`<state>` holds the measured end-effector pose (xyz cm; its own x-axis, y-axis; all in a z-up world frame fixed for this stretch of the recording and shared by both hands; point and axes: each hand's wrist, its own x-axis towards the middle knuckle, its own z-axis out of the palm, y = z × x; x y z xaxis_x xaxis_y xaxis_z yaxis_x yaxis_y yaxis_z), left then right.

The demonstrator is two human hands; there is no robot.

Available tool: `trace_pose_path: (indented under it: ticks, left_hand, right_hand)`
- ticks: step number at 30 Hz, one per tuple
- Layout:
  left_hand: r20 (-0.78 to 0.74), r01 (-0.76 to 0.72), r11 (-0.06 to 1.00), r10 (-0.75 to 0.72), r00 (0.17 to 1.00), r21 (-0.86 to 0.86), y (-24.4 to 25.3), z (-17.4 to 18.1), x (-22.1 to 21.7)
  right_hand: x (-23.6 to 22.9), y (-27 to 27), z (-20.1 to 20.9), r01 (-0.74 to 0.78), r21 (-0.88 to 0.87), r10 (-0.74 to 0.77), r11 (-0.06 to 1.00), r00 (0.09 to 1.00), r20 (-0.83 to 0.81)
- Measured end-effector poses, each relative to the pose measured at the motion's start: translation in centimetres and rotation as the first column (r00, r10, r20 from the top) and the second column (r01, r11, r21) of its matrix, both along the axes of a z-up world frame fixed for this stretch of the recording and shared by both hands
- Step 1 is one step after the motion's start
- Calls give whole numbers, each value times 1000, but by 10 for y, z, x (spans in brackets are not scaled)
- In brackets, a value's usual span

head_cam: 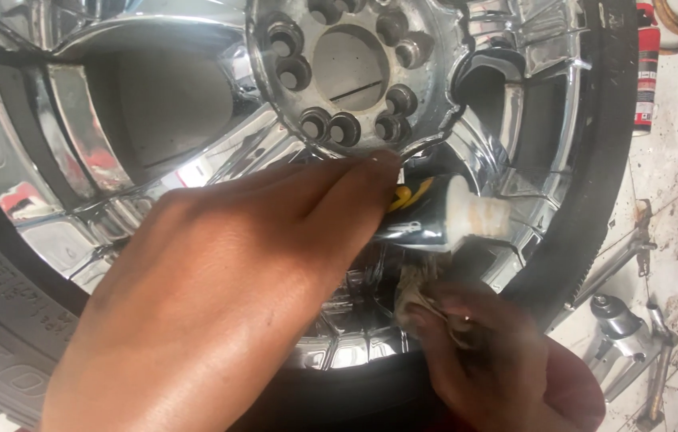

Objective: Polishing a chrome car rim using a cloth and polishing paste.

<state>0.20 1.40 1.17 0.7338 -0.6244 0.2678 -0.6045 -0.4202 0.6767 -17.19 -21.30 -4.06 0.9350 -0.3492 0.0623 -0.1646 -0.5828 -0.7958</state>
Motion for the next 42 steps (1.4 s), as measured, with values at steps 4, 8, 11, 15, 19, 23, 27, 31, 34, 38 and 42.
trace_pose_path:
  ticks: [4, 8, 11, 15, 19, 23, 27, 31, 34, 38, 42]
  left_hand:
    - [3, -3, 1000, 3, 1000, -24, 0, 0, 0]
    - [8, -12, 999, 12, 1000, -42, 1, 0, 0]
    - [-8, -1, 999, 1, 1000, -36, 0, 0, 0]
    - [-36, -2, 1000, 2, 999, 10, -1, 3, -1]
    - [-47, 4, 1000, -3, 999, 14, -2, 1, -2]
    - [-5, -2, 1000, 2, 1000, 16, -3, 2, -1]
    - [-15, -4, 1000, 4, 1000, -16, -5, 6, -4]
    - [-48, 3, 1000, -2, 999, 9, -7, 7, -5]
    - [-55, -4, 999, 6, 998, 42, -7, 6, -6]
    - [-54, 3, 1000, -2, 999, 26, -6, 4, -6]
    - [-81, 2, 1000, -4, 997, -27, -4, 7, -2]
  right_hand:
    - [39, -1, 35, -208, -26, 197, 978, 954, -225]
    - [52, 2, 42, -667, -122, 554, 735, 695, -458]
    - [56, 7, 43, -709, -198, 572, 677, 676, -465]
    - [55, 5, 37, -704, -234, 567, 671, 690, -450]
    - [46, 5, 28, -652, -193, 433, 733, 666, -607]
    - [53, 8, 38, -599, -296, 387, 744, 748, -539]
    - [53, 9, 40, -711, -321, 615, 626, 703, -358]
    - [44, 6, 35, -687, -299, 530, 662, 712, -461]
    - [40, 5, 34, -639, -343, 507, 689, 763, -402]
    - [36, -1, 33, -598, -344, 550, 724, 801, -234]
    - [39, 2, 38, -739, -339, 687, 582, 670, -282]
